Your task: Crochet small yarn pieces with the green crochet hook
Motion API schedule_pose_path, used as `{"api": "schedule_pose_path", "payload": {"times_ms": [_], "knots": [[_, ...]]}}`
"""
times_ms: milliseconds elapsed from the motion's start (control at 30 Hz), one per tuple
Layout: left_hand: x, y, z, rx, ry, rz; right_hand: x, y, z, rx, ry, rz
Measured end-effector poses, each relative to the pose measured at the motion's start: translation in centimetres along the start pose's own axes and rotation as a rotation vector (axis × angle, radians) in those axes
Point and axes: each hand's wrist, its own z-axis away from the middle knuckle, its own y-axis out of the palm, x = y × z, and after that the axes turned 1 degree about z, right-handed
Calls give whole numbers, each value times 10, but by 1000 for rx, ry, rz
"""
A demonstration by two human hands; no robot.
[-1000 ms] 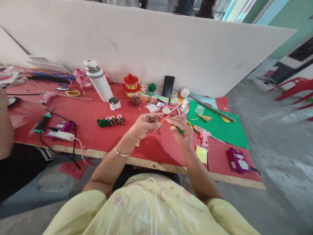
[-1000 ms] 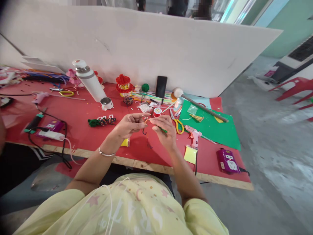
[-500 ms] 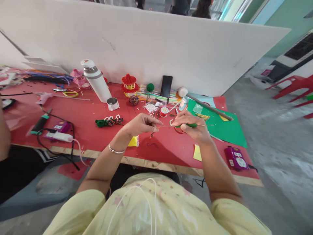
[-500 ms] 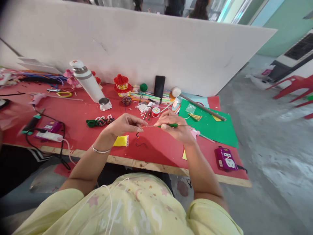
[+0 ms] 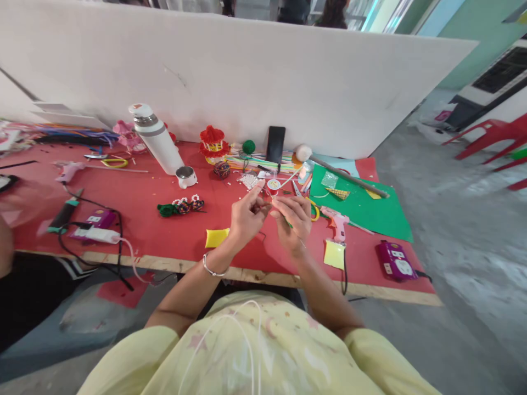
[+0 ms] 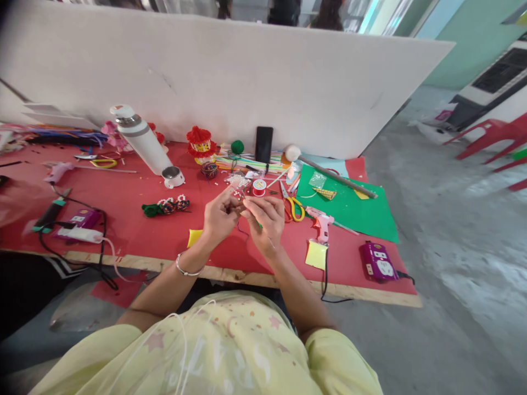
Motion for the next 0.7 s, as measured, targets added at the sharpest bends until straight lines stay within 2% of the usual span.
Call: {"api": "schedule_pose_path", "payload": {"times_ms": [100, 200, 333, 500, 633, 700], "knots": [[-11, -6, -5, 136, -200, 301, -5, -3, -2, -17, -2, -39], [-19, -23, -13, 262, -349, 377, -14, -15, -12, 90, 14, -145], [-24, -44, -20, 369, -370, 278, -26, -39, -35, 325, -67, -234], [-26, -53, -23, 463, -369, 178, -29, -61, -61, 528, -114, -261], [-24, -57, -28, 576, -374, 117, -27, -69, -70, 658, 26, -367], [-24, -59, -30, 627, -368, 85, -31, -68, -68, 669, 140, -480]]}}
